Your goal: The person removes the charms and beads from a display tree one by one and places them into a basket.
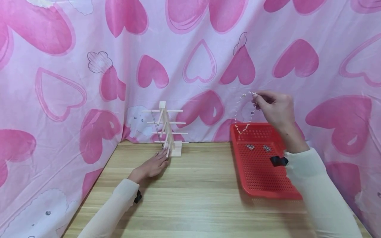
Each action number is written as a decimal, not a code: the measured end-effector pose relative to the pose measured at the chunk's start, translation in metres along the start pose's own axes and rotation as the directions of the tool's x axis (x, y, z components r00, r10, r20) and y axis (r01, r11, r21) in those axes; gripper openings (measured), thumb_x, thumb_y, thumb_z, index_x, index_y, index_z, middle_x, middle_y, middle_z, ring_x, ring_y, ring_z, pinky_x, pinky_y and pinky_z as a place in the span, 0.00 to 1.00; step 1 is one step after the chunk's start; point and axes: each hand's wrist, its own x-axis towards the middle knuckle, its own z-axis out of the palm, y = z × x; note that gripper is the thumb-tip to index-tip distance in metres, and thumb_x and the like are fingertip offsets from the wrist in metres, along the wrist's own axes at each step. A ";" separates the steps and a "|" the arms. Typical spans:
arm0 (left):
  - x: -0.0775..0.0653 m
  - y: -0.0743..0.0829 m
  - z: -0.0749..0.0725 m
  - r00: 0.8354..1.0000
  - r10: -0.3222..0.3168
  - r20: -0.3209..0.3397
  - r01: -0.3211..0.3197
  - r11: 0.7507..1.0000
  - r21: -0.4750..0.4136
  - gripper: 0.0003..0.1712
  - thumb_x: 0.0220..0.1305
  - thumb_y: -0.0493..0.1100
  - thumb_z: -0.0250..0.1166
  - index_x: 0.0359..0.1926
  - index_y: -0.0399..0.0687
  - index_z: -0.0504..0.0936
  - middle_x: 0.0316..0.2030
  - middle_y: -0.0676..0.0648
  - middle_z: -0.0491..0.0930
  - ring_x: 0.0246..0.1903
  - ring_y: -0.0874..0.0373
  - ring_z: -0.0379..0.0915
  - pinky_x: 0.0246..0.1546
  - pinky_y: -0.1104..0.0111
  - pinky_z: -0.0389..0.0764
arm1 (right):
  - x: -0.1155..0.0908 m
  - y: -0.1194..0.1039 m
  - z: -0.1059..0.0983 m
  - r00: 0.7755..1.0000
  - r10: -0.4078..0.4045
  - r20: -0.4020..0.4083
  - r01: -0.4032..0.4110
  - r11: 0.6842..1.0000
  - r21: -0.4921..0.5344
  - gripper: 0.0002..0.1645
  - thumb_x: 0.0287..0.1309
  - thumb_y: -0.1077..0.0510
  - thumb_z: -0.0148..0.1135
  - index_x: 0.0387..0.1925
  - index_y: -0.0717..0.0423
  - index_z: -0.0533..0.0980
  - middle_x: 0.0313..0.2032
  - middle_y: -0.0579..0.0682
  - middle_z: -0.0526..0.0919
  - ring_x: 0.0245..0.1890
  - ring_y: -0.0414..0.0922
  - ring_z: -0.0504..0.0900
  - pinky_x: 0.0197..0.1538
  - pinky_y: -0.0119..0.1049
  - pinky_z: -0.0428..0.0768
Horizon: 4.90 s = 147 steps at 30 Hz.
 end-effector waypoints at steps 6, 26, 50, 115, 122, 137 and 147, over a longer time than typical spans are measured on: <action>0.001 -0.001 0.002 1.000 -0.005 0.004 0.005 1.000 -0.003 0.36 0.87 0.51 0.39 0.85 0.38 0.48 0.86 0.40 0.41 0.86 0.43 0.37 0.87 0.48 0.46 | 0.000 0.001 -0.014 1.000 0.018 -0.016 -0.017 0.999 0.040 0.18 0.71 0.60 0.68 0.53 0.72 0.86 0.28 0.20 0.87 0.27 0.23 0.86 0.36 0.14 0.83; 0.003 -0.006 0.008 1.000 0.003 -0.017 -0.003 1.000 -0.013 0.37 0.86 0.51 0.40 0.85 0.37 0.49 0.86 0.39 0.42 0.86 0.42 0.37 0.86 0.46 0.46 | -0.015 0.034 -0.037 0.999 0.044 0.029 -0.039 0.987 -0.158 0.18 0.73 0.55 0.67 0.51 0.67 0.87 0.26 0.11 0.80 0.27 0.16 0.82 0.34 0.10 0.78; 0.002 -0.004 0.005 1.000 -0.001 -0.013 0.001 1.000 -0.013 0.36 0.87 0.51 0.38 0.84 0.37 0.52 0.86 0.39 0.44 0.86 0.42 0.39 0.86 0.47 0.48 | -0.053 0.085 -0.016 0.992 0.075 0.106 -0.033 0.935 -0.353 0.17 0.73 0.53 0.66 0.51 0.62 0.89 0.42 0.67 0.91 0.30 0.13 0.71 0.34 0.10 0.69; 0.002 -0.002 0.004 1.000 0.001 -0.015 -0.001 1.000 0.004 0.35 0.87 0.52 0.39 0.84 0.38 0.53 0.86 0.40 0.43 0.86 0.41 0.39 0.86 0.47 0.48 | -0.060 0.202 0.032 0.715 0.538 0.446 -0.335 0.824 -0.458 0.32 0.73 0.58 0.63 0.70 0.72 0.69 0.58 0.77 0.79 0.43 0.65 0.88 0.55 0.69 0.86; 0.001 -0.001 0.003 1.000 0.004 -0.019 -0.004 1.000 0.010 0.35 0.87 0.51 0.39 0.84 0.37 0.54 0.86 0.39 0.44 0.86 0.41 0.39 0.86 0.46 0.48 | -0.061 0.200 0.029 0.693 0.559 0.456 -0.365 0.817 -0.446 0.31 0.74 0.57 0.63 0.70 0.71 0.70 0.58 0.75 0.80 0.44 0.63 0.88 0.54 0.68 0.87; 0.001 0.000 0.001 1.000 0.004 -0.010 -0.004 1.000 0.015 0.35 0.87 0.50 0.39 0.84 0.37 0.53 0.86 0.38 0.44 0.86 0.41 0.39 0.86 0.46 0.48 | -0.055 0.183 0.035 0.733 0.490 0.472 -0.283 0.851 -0.443 0.32 0.74 0.54 0.63 0.71 0.68 0.71 0.61 0.73 0.79 0.50 0.65 0.84 0.58 0.69 0.86; 0.001 0.001 0.001 1.000 -0.007 0.004 0.007 1.000 0.003 0.35 0.87 0.51 0.38 0.84 0.36 0.52 0.86 0.39 0.43 0.86 0.41 0.38 0.86 0.46 0.49 | -0.037 0.141 0.051 0.806 0.351 0.477 -0.142 0.896 -0.420 0.24 0.77 0.56 0.59 0.67 0.64 0.77 0.55 0.67 0.83 0.47 0.58 0.81 0.50 0.49 0.88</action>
